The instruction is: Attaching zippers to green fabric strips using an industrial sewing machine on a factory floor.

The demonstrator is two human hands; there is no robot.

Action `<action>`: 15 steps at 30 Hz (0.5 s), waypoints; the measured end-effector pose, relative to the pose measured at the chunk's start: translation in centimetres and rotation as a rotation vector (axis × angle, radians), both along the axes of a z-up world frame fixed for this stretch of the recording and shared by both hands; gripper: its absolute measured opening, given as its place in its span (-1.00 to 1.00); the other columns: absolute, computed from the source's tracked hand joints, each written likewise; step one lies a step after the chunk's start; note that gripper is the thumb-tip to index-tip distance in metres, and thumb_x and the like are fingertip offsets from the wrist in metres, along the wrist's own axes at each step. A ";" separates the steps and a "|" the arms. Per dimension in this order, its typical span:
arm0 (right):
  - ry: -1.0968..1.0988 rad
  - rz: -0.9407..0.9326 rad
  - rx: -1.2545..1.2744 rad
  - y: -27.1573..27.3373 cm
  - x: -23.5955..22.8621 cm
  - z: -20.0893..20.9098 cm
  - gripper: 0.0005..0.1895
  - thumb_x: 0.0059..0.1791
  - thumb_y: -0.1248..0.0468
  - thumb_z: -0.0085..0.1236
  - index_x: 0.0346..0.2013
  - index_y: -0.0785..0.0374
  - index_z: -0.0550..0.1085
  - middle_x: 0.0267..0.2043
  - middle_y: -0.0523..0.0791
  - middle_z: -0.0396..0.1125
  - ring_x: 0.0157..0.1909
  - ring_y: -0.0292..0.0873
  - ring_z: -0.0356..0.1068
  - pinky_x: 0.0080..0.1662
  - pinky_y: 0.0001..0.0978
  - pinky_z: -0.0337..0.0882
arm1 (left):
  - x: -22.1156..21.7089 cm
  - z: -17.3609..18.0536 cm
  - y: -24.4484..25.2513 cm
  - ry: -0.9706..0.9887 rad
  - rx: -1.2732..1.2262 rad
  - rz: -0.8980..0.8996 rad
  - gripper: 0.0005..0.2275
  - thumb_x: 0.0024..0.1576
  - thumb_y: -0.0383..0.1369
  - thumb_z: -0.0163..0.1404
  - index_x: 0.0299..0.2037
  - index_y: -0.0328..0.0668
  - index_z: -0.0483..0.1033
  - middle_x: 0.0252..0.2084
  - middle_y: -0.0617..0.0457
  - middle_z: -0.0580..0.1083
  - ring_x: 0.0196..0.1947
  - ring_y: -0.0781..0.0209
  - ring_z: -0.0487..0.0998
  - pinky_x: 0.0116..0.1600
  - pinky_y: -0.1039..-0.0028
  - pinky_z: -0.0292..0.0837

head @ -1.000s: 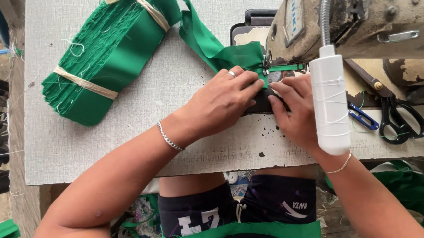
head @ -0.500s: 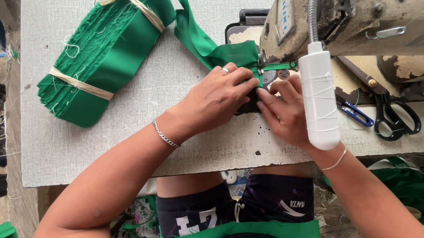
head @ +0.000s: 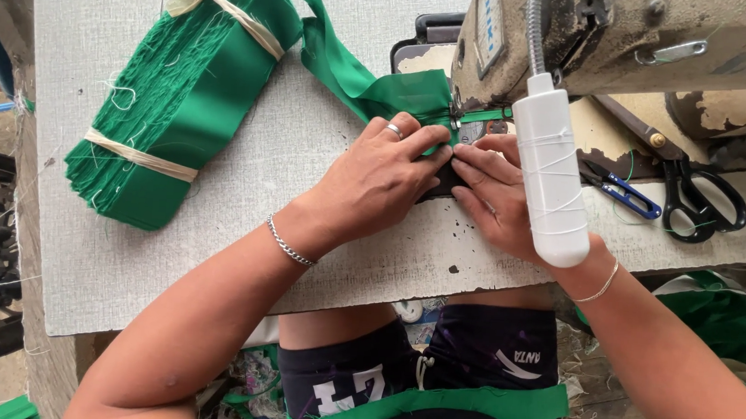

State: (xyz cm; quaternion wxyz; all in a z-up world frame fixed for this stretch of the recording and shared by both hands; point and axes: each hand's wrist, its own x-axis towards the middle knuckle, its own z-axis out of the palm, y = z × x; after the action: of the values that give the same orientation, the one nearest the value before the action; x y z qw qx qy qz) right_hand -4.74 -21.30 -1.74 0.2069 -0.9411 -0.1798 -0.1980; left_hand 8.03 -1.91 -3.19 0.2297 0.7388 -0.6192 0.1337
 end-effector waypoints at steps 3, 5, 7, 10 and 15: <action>0.032 -0.016 0.012 -0.5 -0.3 -0.8 -0.73 0.10 0.27 0.15 0.04 0.35 0.56 0.10 0.04 0.41 0.12 0.12 0.35 0.19 0.10 0.37 | 0.0 -0.4 -0.1 -0.015 -0.035 -0.014 -0.80 0.15 -0.34 0.11 -0.05 -0.14 0.57 0.03 0.07 0.40 -0.06 0.02 0.42 -0.14 0.34 0.27; 0.038 -0.029 0.029 -0.8 -0.4 -1.9 -0.74 0.10 0.27 0.15 0.03 0.34 0.56 0.10 0.04 0.41 0.13 0.12 0.35 0.19 0.10 0.37 | -0.1 -0.3 -0.2 -0.017 -0.035 -0.024 -0.81 0.16 -0.34 0.10 -0.06 -0.15 0.56 0.03 0.06 0.40 -0.06 0.01 0.42 -0.13 0.35 0.27; 0.046 -0.040 0.040 -1.0 -0.4 -2.4 -0.74 0.10 0.27 0.14 0.02 0.34 0.56 0.10 0.04 0.42 0.14 0.11 0.35 0.19 0.09 0.37 | -0.1 -0.1 -0.3 -0.017 -0.042 -0.030 -0.82 0.17 -0.34 0.10 -0.06 -0.16 0.56 0.02 0.05 0.40 -0.06 0.00 0.42 -0.13 0.35 0.27; 0.053 -0.032 0.037 -1.0 -0.4 -2.1 -0.76 0.09 0.29 0.14 0.02 0.33 0.57 0.10 0.04 0.42 0.14 0.10 0.36 0.21 0.09 0.36 | -0.2 -0.1 -0.1 -0.022 -0.028 -0.018 -0.82 0.16 -0.33 0.10 -0.08 -0.14 0.58 0.01 0.07 0.40 -0.09 0.03 0.41 -0.15 0.35 0.25; 0.008 0.014 -0.018 -0.1 -0.2 -0.2 -0.76 0.06 0.34 0.18 0.02 0.34 0.57 0.07 0.05 0.43 0.07 0.10 0.37 0.10 0.04 0.42 | 0.2 0.0 0.2 -0.024 -0.039 -0.018 -0.79 0.18 -0.23 0.11 -0.05 -0.07 0.56 -0.02 0.11 0.40 -0.10 0.06 0.40 -0.17 0.34 0.23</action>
State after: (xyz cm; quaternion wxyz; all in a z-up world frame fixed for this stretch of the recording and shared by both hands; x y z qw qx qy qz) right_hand -4.91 -21.45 -1.90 0.2004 -0.9424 -0.1874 -0.1911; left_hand 8.20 -1.68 -3.22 0.2380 0.7270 -0.6257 0.1527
